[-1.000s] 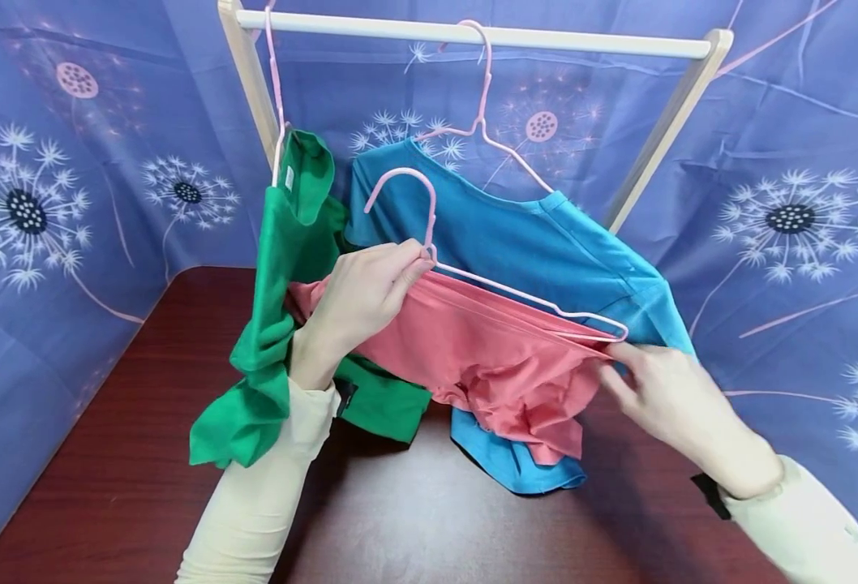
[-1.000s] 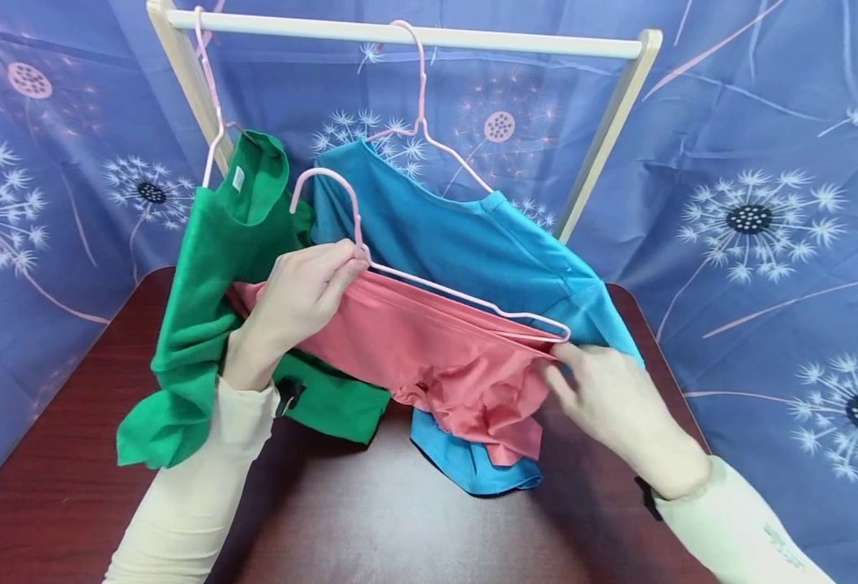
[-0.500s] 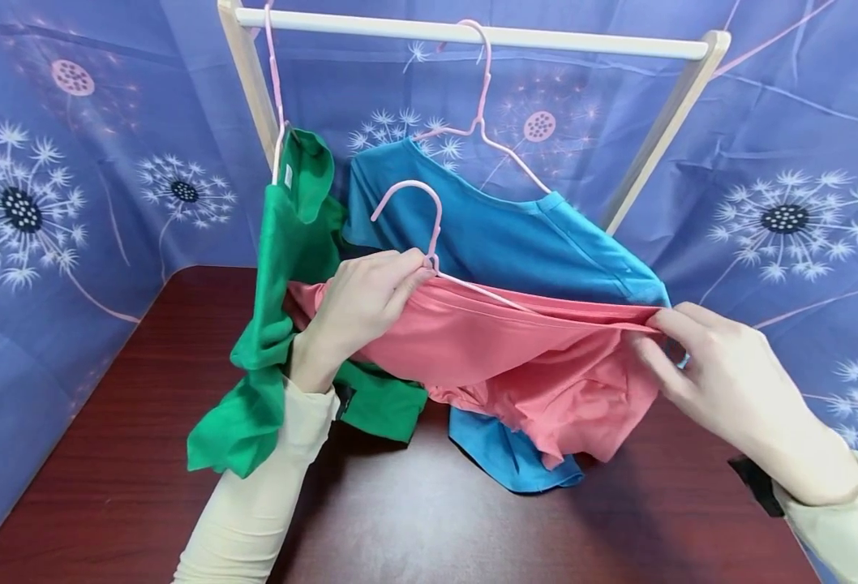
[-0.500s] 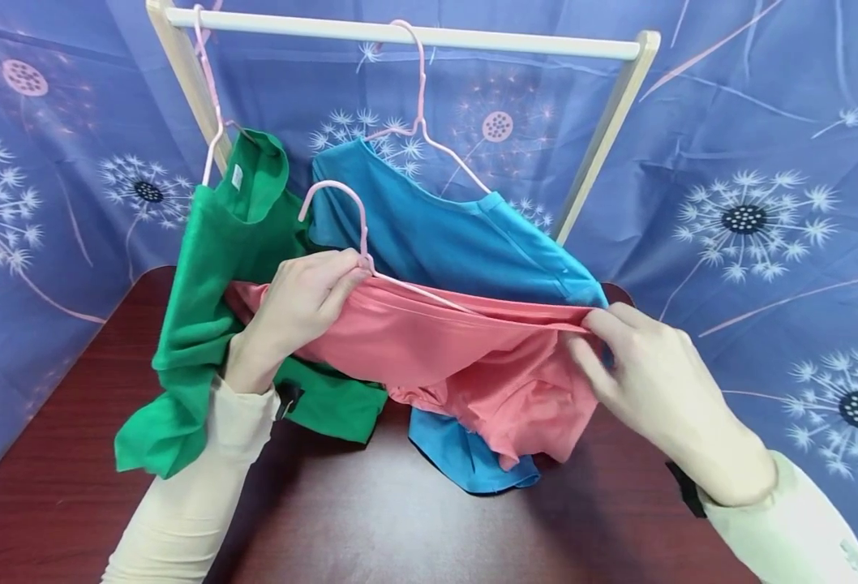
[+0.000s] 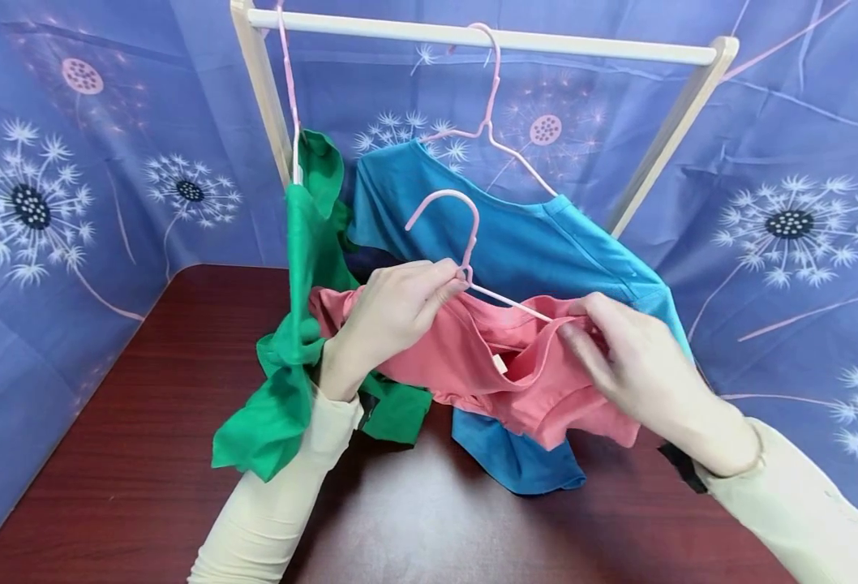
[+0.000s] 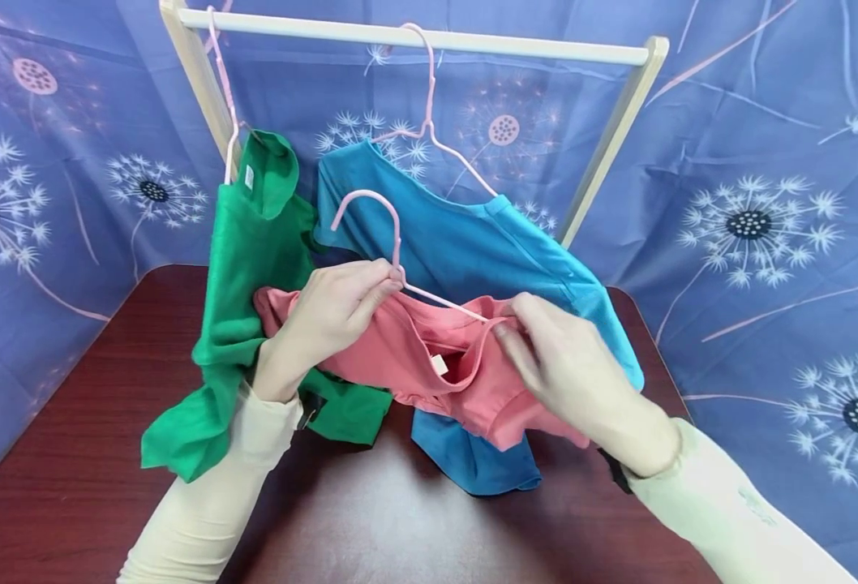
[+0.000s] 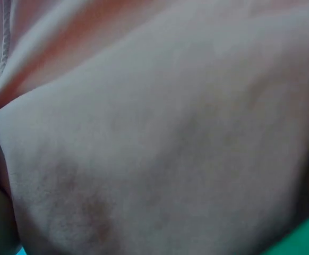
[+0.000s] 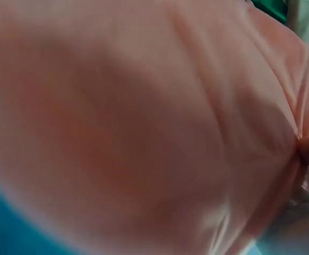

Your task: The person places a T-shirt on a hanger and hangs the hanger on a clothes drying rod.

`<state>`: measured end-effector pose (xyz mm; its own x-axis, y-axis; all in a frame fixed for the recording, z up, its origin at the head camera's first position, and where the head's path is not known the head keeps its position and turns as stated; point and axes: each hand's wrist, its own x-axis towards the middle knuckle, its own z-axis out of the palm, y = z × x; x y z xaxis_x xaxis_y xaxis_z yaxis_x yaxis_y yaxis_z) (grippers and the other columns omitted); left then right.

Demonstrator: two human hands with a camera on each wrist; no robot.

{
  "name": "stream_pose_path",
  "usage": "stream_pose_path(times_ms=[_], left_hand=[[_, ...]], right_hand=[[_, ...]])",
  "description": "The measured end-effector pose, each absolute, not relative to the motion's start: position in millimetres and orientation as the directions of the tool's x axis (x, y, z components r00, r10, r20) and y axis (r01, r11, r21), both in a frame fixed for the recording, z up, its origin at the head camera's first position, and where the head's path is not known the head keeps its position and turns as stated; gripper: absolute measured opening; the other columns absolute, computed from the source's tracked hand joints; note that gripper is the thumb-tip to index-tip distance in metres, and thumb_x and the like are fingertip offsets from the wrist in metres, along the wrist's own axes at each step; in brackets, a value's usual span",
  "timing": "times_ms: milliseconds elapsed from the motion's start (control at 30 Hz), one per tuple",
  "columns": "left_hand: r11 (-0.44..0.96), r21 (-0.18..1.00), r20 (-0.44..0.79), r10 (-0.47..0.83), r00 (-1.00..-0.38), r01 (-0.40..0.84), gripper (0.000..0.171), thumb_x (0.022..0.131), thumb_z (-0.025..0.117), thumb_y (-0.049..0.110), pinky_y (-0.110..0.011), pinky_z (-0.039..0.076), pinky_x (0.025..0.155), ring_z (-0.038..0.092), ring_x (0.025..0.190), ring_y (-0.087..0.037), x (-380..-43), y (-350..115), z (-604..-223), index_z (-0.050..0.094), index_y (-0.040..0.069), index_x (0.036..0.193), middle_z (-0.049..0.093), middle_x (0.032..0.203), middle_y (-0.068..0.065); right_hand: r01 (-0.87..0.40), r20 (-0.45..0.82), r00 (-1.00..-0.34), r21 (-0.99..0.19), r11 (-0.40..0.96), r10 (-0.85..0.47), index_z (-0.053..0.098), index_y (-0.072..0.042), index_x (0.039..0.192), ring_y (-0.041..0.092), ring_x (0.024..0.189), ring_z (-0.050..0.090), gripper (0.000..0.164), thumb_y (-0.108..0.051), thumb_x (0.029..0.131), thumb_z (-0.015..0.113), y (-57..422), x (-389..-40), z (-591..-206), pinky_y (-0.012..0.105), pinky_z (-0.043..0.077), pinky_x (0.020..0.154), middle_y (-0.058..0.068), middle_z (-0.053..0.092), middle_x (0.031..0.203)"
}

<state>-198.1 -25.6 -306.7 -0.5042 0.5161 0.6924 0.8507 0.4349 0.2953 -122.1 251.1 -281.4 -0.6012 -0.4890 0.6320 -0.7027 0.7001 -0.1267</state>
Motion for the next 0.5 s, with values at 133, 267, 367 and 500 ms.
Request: stream_pose_path(times_ms=[133,267,367,500], left_hand=[[0.428,0.286,0.71,0.507,-0.489,0.858,0.011,0.097,0.063,0.02,-0.025,0.034,0.051,0.04,0.057,-0.008,-196.3,-20.6,-308.0,0.059,0.012,0.089,0.043,0.064,0.004],[0.428,0.264,0.722,0.507,-0.472,0.864,0.014,0.097,0.062,0.022,-0.024,0.032,0.05,0.039,0.056,-0.007,-196.3,-17.8,-308.9,0.058,0.013,0.088,0.042,0.063,0.004],[0.441,0.25,0.714,0.517,-0.472,0.862,0.014,0.098,0.061,0.025,-0.024,0.034,0.051,0.042,0.057,-0.007,-197.6,-17.9,-308.7,0.058,0.014,0.09,0.045,0.064,0.004],[0.474,0.254,0.697,0.515,-0.499,0.843,0.014,0.098,0.061,0.026,-0.022,0.04,0.054,0.049,0.06,-0.007,-199.9,-23.2,-308.6,0.064,0.013,0.099,0.056,0.069,0.005]], right_hand=[[-0.701,0.607,-0.622,-0.151,0.697,-0.494,0.052,-0.002,0.114,0.005,0.057,0.047,0.039,0.001,0.082,0.073,239.8,-126.8,-291.0,0.022,0.042,0.053,-0.005,0.053,0.073],[-0.692,0.598,-0.635,-0.159,0.704,-0.489,0.058,-0.005,0.104,0.005,0.058,0.047,0.025,-0.001,0.084,0.072,235.3,-129.1,-297.9,0.026,0.043,0.052,-0.005,0.054,0.074],[-0.695,0.613,-0.626,-0.158,0.702,-0.482,0.06,-0.005,0.099,0.004,0.056,0.044,0.021,0.001,0.083,0.072,236.3,-129.4,-301.3,0.023,0.041,0.052,-0.006,0.052,0.072],[-0.697,0.64,-0.61,-0.153,0.701,-0.467,0.061,-0.004,0.1,0.004,0.055,0.042,0.023,0.004,0.081,0.072,241.4,-130.0,-302.2,0.02,0.038,0.053,-0.008,0.048,0.069]])
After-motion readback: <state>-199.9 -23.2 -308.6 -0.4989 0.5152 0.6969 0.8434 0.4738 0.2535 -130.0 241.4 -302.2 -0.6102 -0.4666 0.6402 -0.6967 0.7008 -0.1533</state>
